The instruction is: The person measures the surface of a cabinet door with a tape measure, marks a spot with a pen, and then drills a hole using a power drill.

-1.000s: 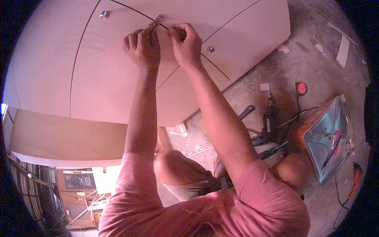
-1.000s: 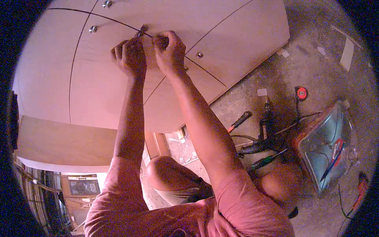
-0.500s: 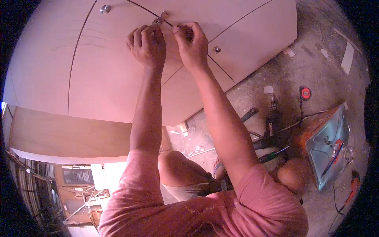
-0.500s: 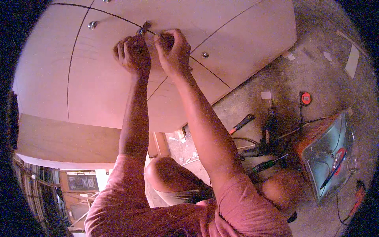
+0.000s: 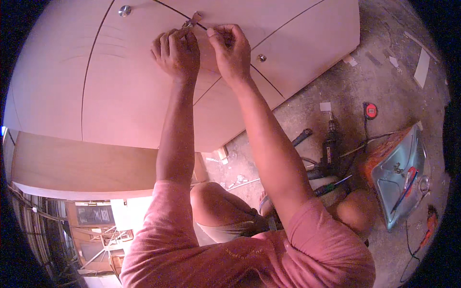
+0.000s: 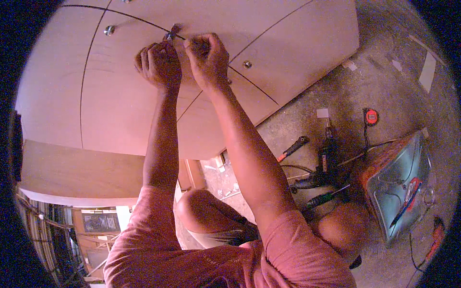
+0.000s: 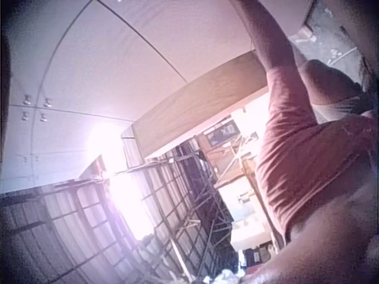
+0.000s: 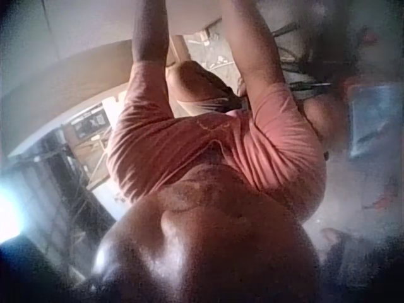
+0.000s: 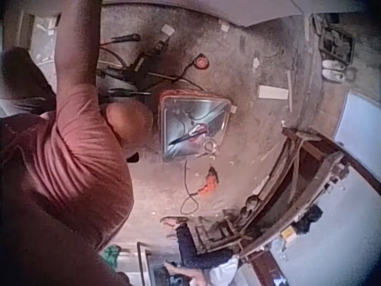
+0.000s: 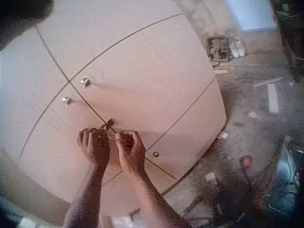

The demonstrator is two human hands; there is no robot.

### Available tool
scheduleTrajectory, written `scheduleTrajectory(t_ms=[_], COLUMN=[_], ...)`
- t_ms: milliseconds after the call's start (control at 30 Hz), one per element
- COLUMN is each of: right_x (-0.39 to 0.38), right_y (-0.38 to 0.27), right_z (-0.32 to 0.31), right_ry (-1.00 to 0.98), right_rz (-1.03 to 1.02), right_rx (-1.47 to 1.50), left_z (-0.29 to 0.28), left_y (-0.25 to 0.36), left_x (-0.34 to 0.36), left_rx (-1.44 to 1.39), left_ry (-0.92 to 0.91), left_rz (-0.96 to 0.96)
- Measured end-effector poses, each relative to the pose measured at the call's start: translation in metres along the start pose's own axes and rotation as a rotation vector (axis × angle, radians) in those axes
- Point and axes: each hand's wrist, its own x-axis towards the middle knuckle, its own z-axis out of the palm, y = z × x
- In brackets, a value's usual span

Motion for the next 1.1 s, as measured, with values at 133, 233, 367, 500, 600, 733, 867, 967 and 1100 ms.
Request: scheduleTrajectory(t_ms=[133, 233, 367, 500, 600, 733, 867, 967, 1100], right_x=[0.003, -0.001, -0.003, 0.007, 0.001, -0.028, -0.083, -0.118, -0.141], right_y=[0.001, -0.002, -0.001, 0.011, -0.001, -0.021, -0.016, 0.009, 0.008], right_z=[0.001, -0.003, 0.002, -0.004, -0.003, -0.015, -0.045, -0.075, -0.099], right_ry=[0.031, -0.033, 0.004, -0.01, -0.024, -0.075, -0.149, -0.228, -0.245], right_rz=[-0.03, 0.023, -0.019, -0.063, -0.002, 0.025, 0.216, 0.329, 0.45], right_rx=[-0.015, -0.044, -0.057, -0.073, -0.01, -0.057, -0.063, -0.101, -0.21], left_z=[0.002, -0.002, -0.005, -0.01, -0.021, -0.029, -0.024, -0.025, -0.029], left_y=[0.004, 0.005, -0.004, 0.011, 0.0, 0.01, 0.022, 0.034, 0.038], left_x=[0.001, -0.001, -0.007, 0.0, -0.006, -0.004, -0.005, -0.005, -0.002], left_rx=[0.011, 0.033, 0.021, -0.086, 0.018, -0.089, -0.099, -0.075, -0.112], left_ry=[0.005, -0.016, -0.03, 0.052, -0.081, -0.042, 0.023, 0.029, 0.019], left_rz=[-0.029, -0.037, -0.02, -0.135, -0.095, -0.262, -0.404, -0.497, -0.591])
